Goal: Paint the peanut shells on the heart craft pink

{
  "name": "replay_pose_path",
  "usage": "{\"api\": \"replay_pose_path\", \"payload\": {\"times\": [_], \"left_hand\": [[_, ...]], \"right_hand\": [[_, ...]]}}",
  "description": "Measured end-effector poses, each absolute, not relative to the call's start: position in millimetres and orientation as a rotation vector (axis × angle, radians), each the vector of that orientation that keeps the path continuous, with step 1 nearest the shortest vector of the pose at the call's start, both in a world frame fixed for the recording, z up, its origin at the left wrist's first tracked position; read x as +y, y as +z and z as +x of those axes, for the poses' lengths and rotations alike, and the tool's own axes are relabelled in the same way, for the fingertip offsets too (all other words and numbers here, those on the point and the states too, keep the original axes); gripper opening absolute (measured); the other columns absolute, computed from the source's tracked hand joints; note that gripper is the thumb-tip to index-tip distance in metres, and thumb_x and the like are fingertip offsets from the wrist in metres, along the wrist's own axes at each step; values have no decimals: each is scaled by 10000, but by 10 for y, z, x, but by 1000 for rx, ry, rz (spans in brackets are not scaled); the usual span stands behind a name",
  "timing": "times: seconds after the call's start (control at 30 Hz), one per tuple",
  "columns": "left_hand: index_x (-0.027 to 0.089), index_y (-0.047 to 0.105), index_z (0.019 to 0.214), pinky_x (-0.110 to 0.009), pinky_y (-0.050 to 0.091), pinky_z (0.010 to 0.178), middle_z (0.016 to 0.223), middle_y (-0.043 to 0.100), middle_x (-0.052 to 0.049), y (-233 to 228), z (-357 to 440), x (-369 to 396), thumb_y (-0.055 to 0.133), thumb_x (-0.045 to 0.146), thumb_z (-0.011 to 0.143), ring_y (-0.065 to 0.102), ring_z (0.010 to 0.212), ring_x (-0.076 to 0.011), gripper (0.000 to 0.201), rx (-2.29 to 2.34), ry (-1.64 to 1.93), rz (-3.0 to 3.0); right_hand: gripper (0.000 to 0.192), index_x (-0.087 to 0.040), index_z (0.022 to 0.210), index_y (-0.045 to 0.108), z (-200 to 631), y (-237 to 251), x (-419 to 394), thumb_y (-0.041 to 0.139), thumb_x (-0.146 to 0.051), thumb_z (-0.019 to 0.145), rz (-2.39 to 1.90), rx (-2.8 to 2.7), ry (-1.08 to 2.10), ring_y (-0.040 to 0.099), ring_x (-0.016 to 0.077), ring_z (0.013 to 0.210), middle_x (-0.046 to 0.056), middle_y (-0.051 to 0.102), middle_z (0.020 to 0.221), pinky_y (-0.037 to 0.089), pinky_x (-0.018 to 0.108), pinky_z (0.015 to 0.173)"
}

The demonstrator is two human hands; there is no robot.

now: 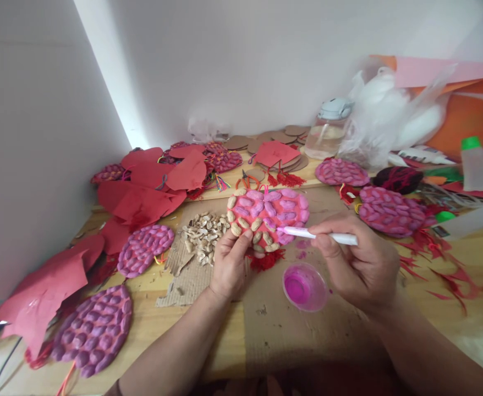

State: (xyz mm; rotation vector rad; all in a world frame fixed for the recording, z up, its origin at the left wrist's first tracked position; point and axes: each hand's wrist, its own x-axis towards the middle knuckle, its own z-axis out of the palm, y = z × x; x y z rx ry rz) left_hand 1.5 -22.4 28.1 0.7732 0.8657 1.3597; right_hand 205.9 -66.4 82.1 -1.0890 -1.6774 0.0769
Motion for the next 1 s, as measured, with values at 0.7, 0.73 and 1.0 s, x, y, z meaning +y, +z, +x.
{"api": "replay_pose_path", "payload": {"times": [0.7,0.73,1.0], "left_hand": [[153,763,801,-222,576,467,688,714,-9,311,36,-231,995,473,657,623,539,-115,422,855,1370,716],[152,760,795,-221,575,466,682,712,-9,316,37,-232,997,471,654,621,534,-114,421,856,1368,712],[157,767,807,-225,577,466,693,718,-10,302,31,-234,990,470,662,630,535,-118,411,856,1367,717]], "right_hand": [[93,-257,1065,726,2069,815,-653,674,-243,989,-1131,-1650,110,684,164,693,1,759,836,501,324,630],[89,-259,1059,731,2075,808,-651,679,-245,988,-1146,-1641,98,675,160,689,-3,757,827,493,325,637],[87,-273,1060,738,2084,790,-641,678,-261,997,-1134,-1631,162,671,149,681,-14,751,816,482,320,623]]}}
